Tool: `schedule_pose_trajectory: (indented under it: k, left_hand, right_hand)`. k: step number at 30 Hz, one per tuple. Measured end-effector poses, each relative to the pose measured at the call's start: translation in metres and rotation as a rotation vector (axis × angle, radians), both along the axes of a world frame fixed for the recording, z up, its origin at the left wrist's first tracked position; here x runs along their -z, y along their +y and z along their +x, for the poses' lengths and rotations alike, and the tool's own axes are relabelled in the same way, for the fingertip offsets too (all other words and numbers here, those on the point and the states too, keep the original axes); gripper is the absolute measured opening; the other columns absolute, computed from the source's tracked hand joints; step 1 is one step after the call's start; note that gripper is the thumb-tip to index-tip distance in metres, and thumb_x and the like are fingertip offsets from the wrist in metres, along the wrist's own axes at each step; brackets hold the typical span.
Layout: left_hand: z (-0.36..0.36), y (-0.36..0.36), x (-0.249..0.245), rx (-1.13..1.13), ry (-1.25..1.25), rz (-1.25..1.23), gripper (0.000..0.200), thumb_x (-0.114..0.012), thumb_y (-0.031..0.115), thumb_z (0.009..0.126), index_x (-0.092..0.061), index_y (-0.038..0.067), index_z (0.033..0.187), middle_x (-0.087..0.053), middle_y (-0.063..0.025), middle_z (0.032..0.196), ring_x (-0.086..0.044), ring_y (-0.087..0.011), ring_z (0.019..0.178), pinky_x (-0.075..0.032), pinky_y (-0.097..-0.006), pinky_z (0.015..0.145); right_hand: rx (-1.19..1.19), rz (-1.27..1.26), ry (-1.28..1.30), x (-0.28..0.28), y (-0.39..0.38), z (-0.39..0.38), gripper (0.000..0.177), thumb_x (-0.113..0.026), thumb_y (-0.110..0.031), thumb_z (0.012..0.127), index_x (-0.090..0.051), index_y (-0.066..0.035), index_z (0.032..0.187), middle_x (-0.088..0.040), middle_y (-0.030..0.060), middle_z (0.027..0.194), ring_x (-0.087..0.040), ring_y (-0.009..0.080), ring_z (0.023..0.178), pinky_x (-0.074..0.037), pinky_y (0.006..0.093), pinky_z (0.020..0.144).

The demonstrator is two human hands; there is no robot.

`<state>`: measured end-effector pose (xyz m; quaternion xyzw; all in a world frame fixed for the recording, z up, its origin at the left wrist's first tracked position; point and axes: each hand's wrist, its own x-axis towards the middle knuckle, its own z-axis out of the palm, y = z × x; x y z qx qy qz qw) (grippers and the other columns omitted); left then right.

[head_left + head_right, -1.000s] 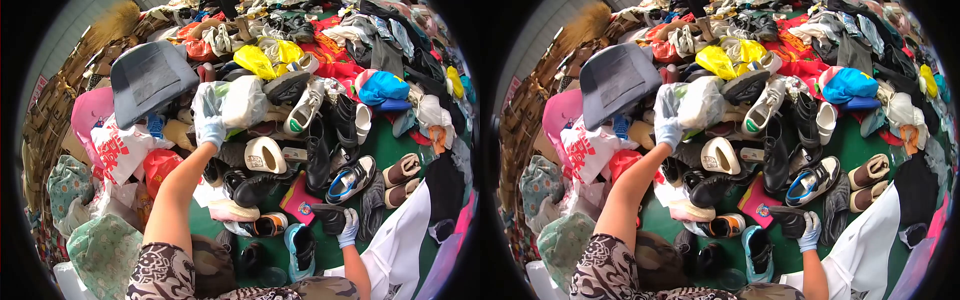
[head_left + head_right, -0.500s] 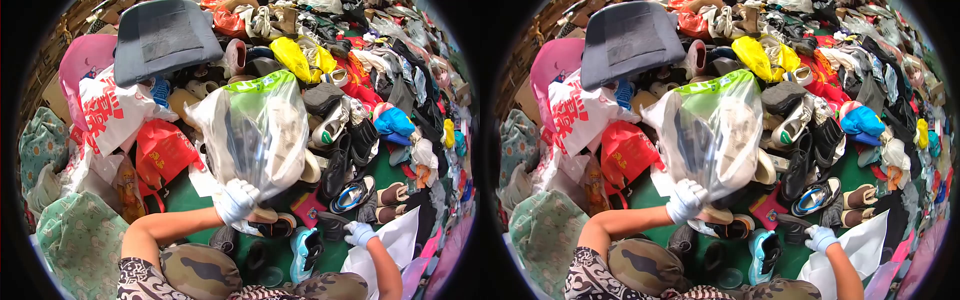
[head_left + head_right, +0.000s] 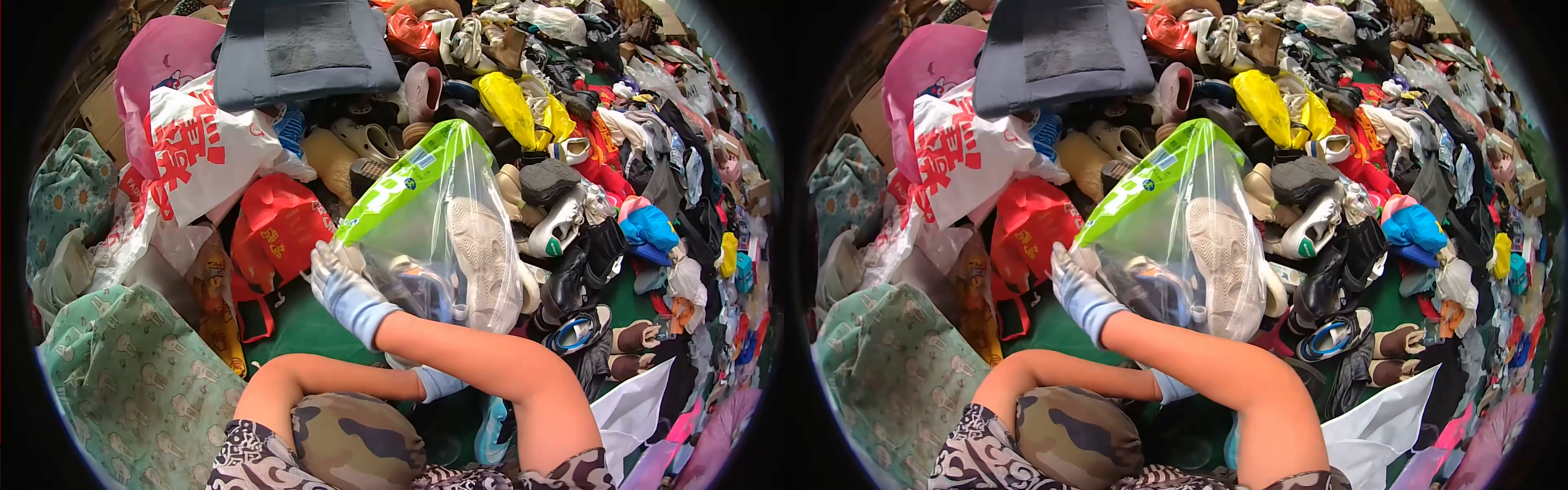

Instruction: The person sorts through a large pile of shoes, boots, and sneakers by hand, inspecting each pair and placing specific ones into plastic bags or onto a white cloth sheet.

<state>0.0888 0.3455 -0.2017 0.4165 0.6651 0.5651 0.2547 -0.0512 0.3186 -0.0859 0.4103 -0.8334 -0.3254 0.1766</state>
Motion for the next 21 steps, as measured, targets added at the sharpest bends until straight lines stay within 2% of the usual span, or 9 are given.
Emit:
schedule_pose_trajectory:
  k: [2,3,4,7,10,12,18,20,21]
  left_hand:
    - [-0.009,-0.003,-0.009,-0.007,0.082,-0.049,0.041,-0.041,0.024,0.092,-0.049,0.006,0.128,-0.054,-0.0125,0.126,-0.052,-0.0287,0.116,-0.039,-0.0392,0.101]
    - [-0.019,0.005,0.02,-0.039,0.938,-0.13,0.036,-0.045,0.018,0.087,-0.053,0.004,0.119,-0.058,-0.0146,0.117,-0.058,-0.0264,0.107,-0.048,-0.0405,0.088]
    - [-0.022,0.01,-0.014,0.291,0.805,-0.663,0.027,-0.049,0.016,0.081,-0.057,0.005,0.105,-0.06,-0.0138,0.101,-0.06,-0.0227,0.097,-0.05,-0.0377,0.077]
    - [-0.033,-0.004,-0.061,0.454,0.983,-0.678,0.032,-0.051,0.018,0.074,-0.055,0.008,0.105,-0.058,-0.0128,0.101,-0.058,-0.0235,0.096,-0.05,-0.0342,0.071]
    - [-0.031,-0.012,-0.06,0.044,1.19,0.271,0.028,-0.053,0.018,0.075,-0.051,0.007,0.101,-0.056,-0.011,0.099,-0.056,-0.0244,0.099,-0.049,-0.0371,0.078]
    - [-0.028,-0.009,-0.072,0.072,1.177,0.488,0.031,-0.056,0.017,0.076,-0.051,0.008,0.104,-0.055,-0.0122,0.109,-0.055,-0.0258,0.105,-0.048,-0.0402,0.084]
    - [-0.052,0.001,-0.079,-0.074,1.055,0.429,0.037,-0.059,0.018,0.069,-0.056,0.014,0.106,-0.055,-0.0097,0.115,-0.054,-0.0244,0.105,-0.047,-0.0399,0.084]
    - [-0.074,0.0,-0.094,-0.089,0.982,0.384,0.039,-0.061,0.018,0.07,-0.056,0.014,0.109,-0.054,-0.0097,0.115,-0.054,-0.0248,0.102,-0.046,-0.0395,0.081]
    - [-0.085,0.0,-0.102,-0.137,0.928,0.35,0.041,-0.063,0.018,0.07,-0.056,0.012,0.11,-0.054,-0.0104,0.115,-0.055,-0.0256,0.1,-0.046,-0.039,0.081]
  right_hand:
    - [0.134,0.198,-0.066,0.015,-0.014,-0.007,0.039,-0.044,-0.022,0.086,-0.058,0.0,0.115,-0.055,0.0196,0.122,-0.05,0.0343,0.117,-0.029,0.0528,0.104]
    - [0.028,0.072,-0.215,0.004,0.0,-0.014,0.03,-0.048,-0.019,0.082,-0.064,-0.003,0.101,-0.063,0.0138,0.105,-0.057,0.0298,0.101,-0.04,0.0463,0.092]
    - [0.023,-0.254,-0.375,0.008,0.024,-0.021,0.022,-0.051,-0.017,0.079,-0.064,-0.006,0.093,-0.063,0.0078,0.09,-0.058,0.0234,0.086,-0.045,0.0389,0.078]
    - [0.304,-0.572,-0.307,-0.065,0.12,-0.011,0.016,-0.059,-0.019,0.076,-0.059,-0.007,0.086,-0.061,0.0103,0.077,-0.059,0.025,0.071,-0.046,0.0382,0.065]
    - [0.51,-1.344,-0.205,-0.101,0.239,0.017,0.017,-0.061,-0.021,0.088,-0.057,-0.004,0.088,-0.06,0.0048,0.079,-0.056,0.0152,0.075,-0.046,0.0284,0.07]
    - [0.674,-1.777,-0.053,-0.153,0.318,0.035,0.013,-0.056,-0.019,0.093,-0.06,-0.009,0.098,-0.059,-0.0005,0.093,-0.053,0.008,0.083,-0.045,0.0236,0.074]
    - [0.565,-1.506,0.658,-0.361,0.527,0.065,0.035,-0.058,-0.032,0.09,-0.06,-0.002,0.109,-0.064,0.0077,0.099,-0.059,0.0145,0.089,-0.049,0.0268,0.079]
    - [0.667,-1.93,0.061,-0.459,0.613,0.07,0.037,-0.063,-0.021,0.086,-0.057,-0.005,0.118,-0.062,0.0074,0.112,-0.059,0.0194,0.102,-0.046,0.0305,0.091]
    - [0.682,-1.929,0.085,-0.465,0.576,0.062,0.037,-0.063,-0.021,0.086,-0.057,-0.005,0.118,-0.062,0.0074,0.112,-0.059,0.0194,0.102,-0.046,0.0305,0.091]
